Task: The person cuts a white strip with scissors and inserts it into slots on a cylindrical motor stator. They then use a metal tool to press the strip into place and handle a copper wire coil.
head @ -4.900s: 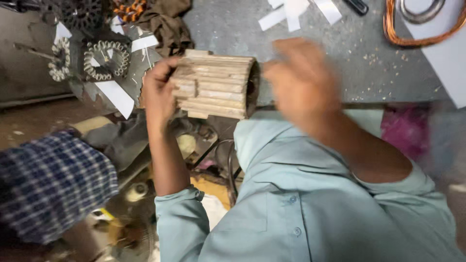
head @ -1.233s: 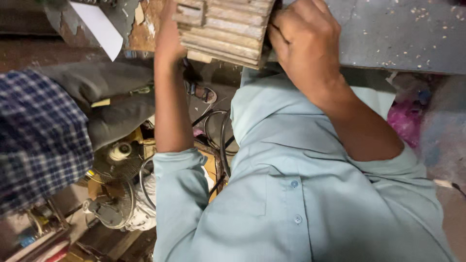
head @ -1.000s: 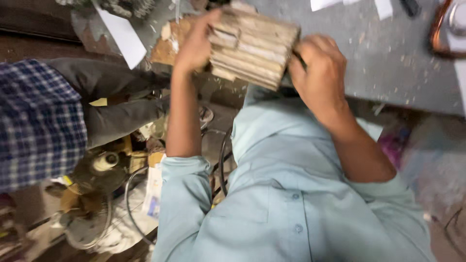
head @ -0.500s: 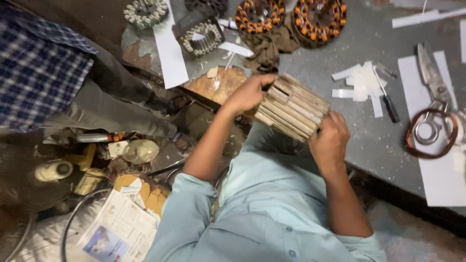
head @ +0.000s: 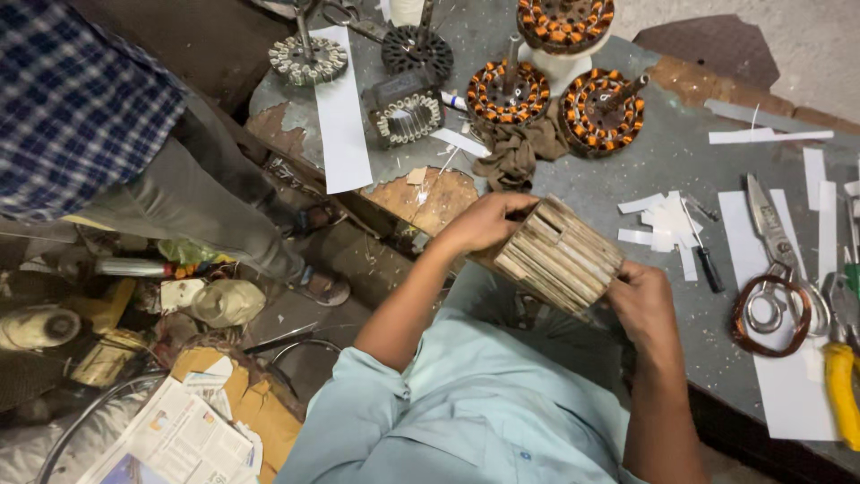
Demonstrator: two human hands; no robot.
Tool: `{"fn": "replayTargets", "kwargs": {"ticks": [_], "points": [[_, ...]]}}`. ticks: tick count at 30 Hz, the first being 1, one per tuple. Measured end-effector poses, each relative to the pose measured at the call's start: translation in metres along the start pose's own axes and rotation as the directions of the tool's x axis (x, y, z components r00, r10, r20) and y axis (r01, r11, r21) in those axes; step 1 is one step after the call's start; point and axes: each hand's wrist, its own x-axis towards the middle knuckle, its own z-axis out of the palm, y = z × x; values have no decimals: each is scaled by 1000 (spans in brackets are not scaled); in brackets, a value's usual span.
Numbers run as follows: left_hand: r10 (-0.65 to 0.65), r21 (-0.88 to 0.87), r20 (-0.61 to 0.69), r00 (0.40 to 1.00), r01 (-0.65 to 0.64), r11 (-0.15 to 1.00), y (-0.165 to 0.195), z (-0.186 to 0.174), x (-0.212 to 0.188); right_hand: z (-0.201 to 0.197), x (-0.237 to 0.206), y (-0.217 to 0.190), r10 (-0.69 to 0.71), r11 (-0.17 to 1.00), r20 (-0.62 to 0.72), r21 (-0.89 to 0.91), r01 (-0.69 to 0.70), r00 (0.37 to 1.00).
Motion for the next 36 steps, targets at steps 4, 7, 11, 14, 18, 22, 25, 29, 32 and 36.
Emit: {"fn": "replayTargets", "kwargs": {"ticks": [4, 7, 11, 14, 18, 22, 25, 29, 32, 36], "points": [[22, -5, 8, 1000, -22, 1000, 6, -5, -1, 4, 2, -2, -96, 992, -61, -92, 90, 994], [0, 20, 13, 1000, -1, 1000, 11, -6, -2, 7, 0, -6, -252, 931, -87, -293, 218, 964], [-5, 23, 24, 1000, 5, 1000, 16, -8, -3, 12, -1, -10, -259, 876, -150, -452, 166, 954], [6, 32, 32, 999, -7, 999, 18, -11, -3, 14, -1, -10, -233, 852, -183, -512, 110, 955], [17, 61, 20, 1000, -18, 998, 17, -8, -3, 13, -2, -8, -253, 826, -180, -551, 116, 951], [-56, 71, -15, 998, 57, 996, 14, -6, -1, 13, -6, -13, -250, 818, -175, -565, 111, 952], [76, 113, 15, 997, -77, 991, 16, -9, -7, 11, -16, -28, -309, 812, -186, -562, 157, 933], [-1, -29, -427, 904, -13, 999, 41, 10, -40, -3, -40, -63, -348, 880, -282, -427, 207, 894], [-37, -206, -815, 578, -229, 951, 77, 67, -79, -4, -50, -86, -485, 864, -251, -283, 415, 838], [382, 340, -737, 557, -182, 922, 111, 113, -82, 4, -50, -97, -627, 718, -48, -424, 552, 778]]}}
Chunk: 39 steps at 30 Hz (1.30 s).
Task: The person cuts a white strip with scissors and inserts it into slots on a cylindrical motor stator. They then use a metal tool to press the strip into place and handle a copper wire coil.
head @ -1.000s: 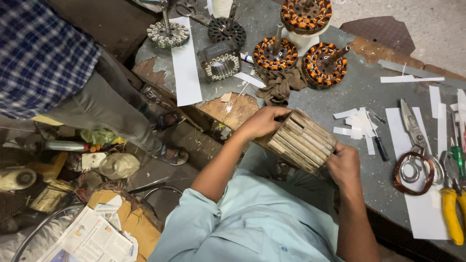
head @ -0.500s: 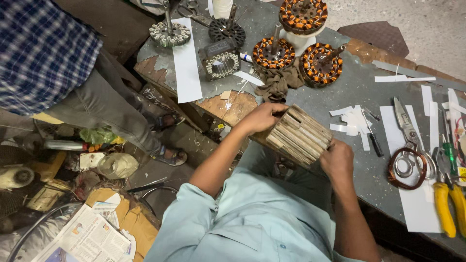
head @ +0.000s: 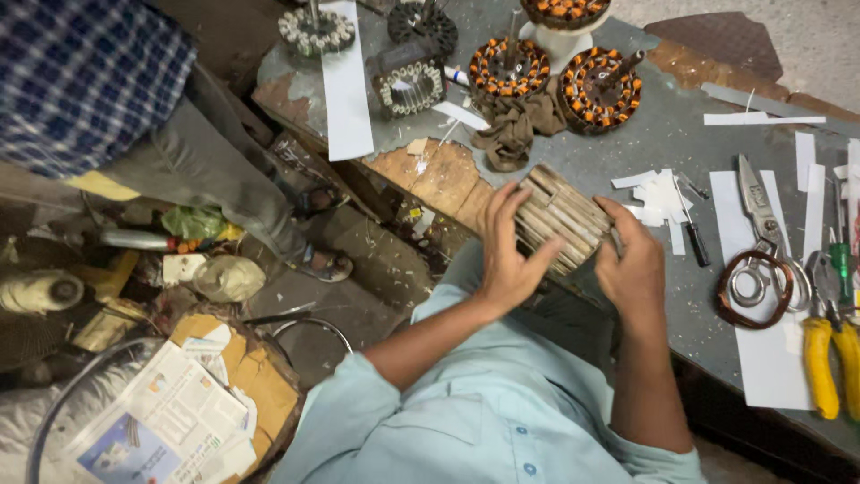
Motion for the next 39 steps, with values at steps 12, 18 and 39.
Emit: {"fn": "replayTargets", "kwargs": {"ticks": [12, 18, 39], "points": [[118, -201, 254, 960, -67, 977, -34, 24, 30, 14, -64, 11, 94, 993, -178, -56, -106, 980], [-10, -590, 432, 902, 290, 754, -79, 42, 53, 14, -68, 7, 86, 971, -110, -211, -108, 990], [269, 276, 558, 785, -481, 832, -40, -22, -31, 38, -88, 19, -52, 984, -250, -178, 7, 967]]}}
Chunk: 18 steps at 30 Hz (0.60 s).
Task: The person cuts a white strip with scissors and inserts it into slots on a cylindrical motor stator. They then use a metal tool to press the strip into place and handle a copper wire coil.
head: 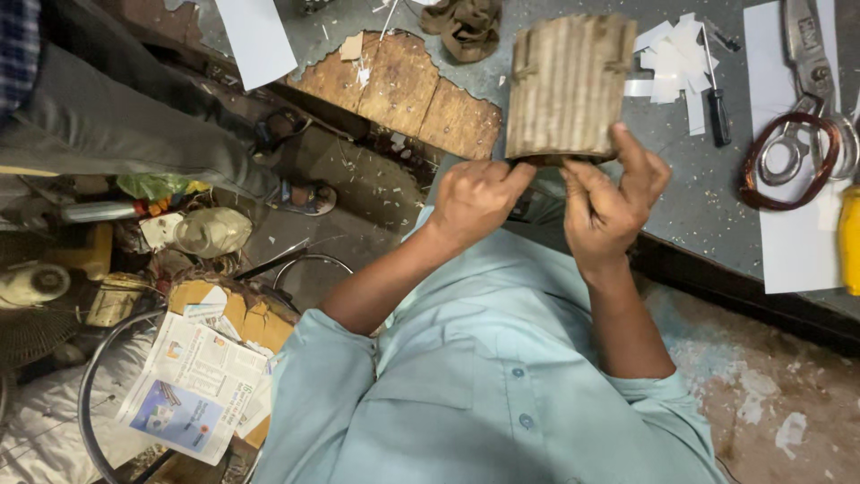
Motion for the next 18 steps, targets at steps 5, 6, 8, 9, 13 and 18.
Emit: {"fn": "replayTargets", "kwargs": {"ticks": [5, 6, 8, 9, 13, 18], "points": [[-39, -18, 35, 999, 40, 999, -10, 7, -13, 9, 4, 14, -116, 989, 56, 100, 110, 992], [-39, -19, 19, 999, 39, 999, -12, 10, -17, 11, 4, 17, -131, 986, 70, 108, 123, 989], [-48, -26, -12, 999, 47, 999, -13, 18, -24, 10, 5, 24, -126, 974, 106, 201, 103, 986], [-53, -14, -11, 999, 53, 999, -13, 21, -27, 10, 4, 26, -124, 965, 129, 247, 89, 984], [-59, -3, -46, 997, 59, 998, -10, 33, -30, 12, 2, 26, -203, 974, 157, 129, 184, 967], [-135, -37, -44, 990, 134, 990, -7, 27, -27, 25, 5, 18, -237, 961, 237, -83, 263, 942]]}}
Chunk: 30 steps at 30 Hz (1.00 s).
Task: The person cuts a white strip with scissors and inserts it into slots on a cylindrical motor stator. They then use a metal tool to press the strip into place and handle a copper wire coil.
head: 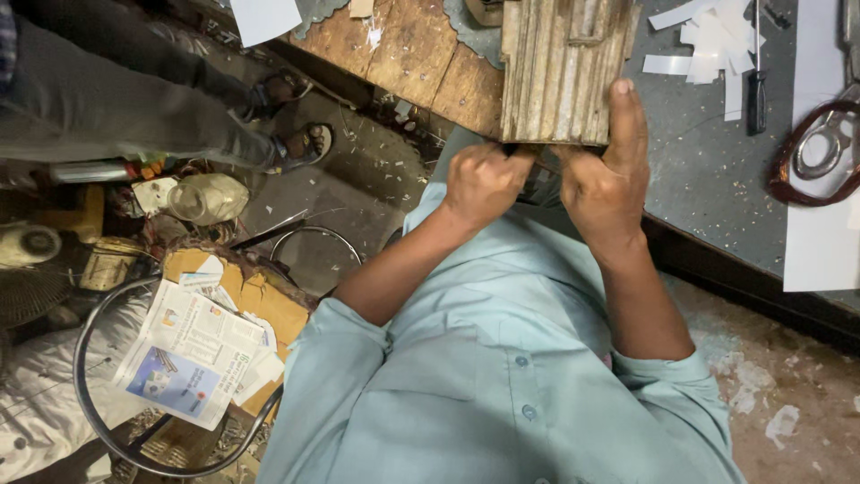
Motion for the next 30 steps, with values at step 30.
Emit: {"fn": "replayTargets", "kwargs": {"ticks": [30], "points": [[-162, -144, -59, 985, 152, 978, -3, 3, -1, -19, 21, 8, -79, 989, 82, -115, 88, 993]]}}
